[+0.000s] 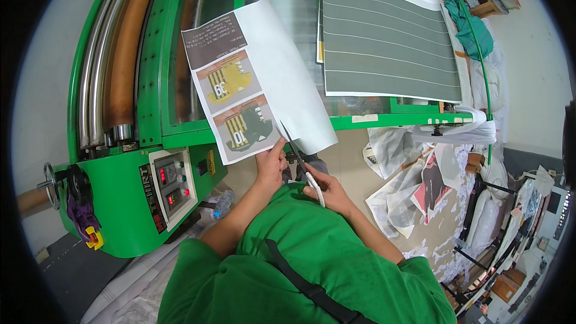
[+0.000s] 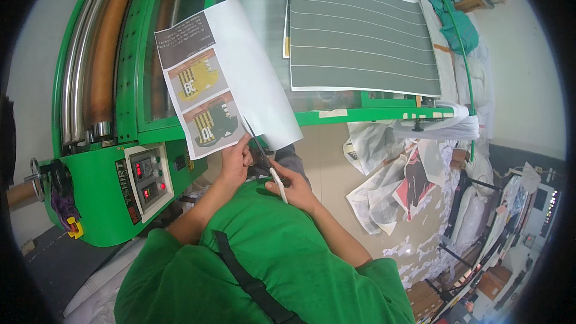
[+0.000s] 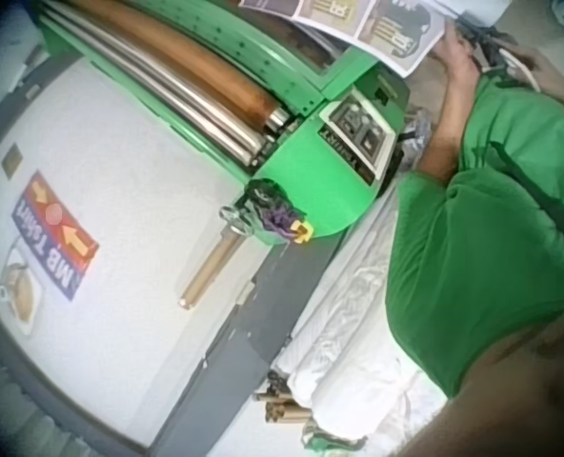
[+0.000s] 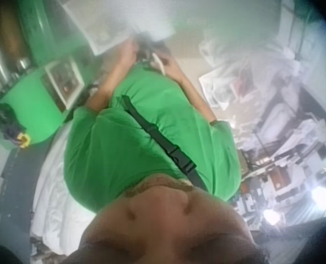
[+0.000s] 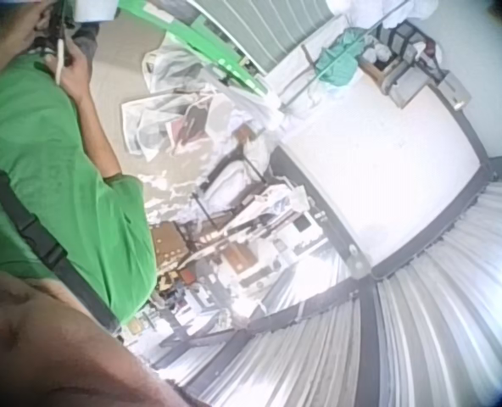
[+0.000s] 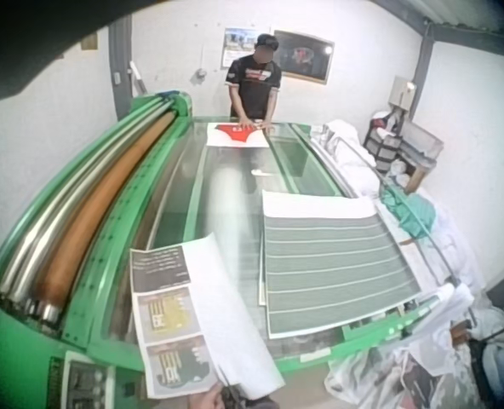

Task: The person uses shears to trim a printed transfer sheet on a heat press platen, then places a white t-shirt on the platen and trims the fabric edges. The person handles the transfer sheet and t-shirt repeatedly, cutting and repositioning them.

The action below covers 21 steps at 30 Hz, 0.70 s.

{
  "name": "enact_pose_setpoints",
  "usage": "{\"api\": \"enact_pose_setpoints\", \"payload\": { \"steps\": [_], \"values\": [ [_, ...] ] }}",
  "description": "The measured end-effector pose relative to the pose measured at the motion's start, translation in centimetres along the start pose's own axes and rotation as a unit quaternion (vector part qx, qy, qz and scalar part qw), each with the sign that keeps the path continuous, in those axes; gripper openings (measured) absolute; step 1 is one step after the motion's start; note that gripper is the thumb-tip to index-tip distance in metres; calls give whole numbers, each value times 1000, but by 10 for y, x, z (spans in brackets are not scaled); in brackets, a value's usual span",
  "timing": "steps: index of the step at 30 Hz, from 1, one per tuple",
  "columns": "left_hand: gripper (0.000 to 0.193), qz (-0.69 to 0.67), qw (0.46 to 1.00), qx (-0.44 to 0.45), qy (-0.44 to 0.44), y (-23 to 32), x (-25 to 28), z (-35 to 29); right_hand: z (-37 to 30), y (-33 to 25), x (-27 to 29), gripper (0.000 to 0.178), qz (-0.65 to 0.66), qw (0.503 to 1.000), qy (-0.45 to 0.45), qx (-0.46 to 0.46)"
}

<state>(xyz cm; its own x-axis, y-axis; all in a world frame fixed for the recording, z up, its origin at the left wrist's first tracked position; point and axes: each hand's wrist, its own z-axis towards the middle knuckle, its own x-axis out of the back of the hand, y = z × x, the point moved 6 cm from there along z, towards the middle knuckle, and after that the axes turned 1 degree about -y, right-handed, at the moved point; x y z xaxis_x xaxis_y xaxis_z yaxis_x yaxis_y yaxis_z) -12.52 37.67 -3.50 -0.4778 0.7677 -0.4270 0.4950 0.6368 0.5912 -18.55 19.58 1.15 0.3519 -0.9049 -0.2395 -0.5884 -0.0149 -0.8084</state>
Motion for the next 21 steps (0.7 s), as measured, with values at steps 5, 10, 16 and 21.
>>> {"api": "enact_pose_setpoints", "payload": {
  "steps": [5,10,16,21],
  "values": [
    [18,-10,1000,4,-3,-6,3,-2,0,7,-4,79,5,1000,15,10],
    [16,-26,1000,-2,10,-13,4,-4,-4,4,-4,79,15,1000,24,-10],
    [17,-18,1000,0,-9,-13,4,-5,-2,4,-5,81,-11,999,29,13],
    [14,-13,1000,-1,0,-17,6,-2,0,13,-1,81,-14,999,38,-6]
  ]
}}
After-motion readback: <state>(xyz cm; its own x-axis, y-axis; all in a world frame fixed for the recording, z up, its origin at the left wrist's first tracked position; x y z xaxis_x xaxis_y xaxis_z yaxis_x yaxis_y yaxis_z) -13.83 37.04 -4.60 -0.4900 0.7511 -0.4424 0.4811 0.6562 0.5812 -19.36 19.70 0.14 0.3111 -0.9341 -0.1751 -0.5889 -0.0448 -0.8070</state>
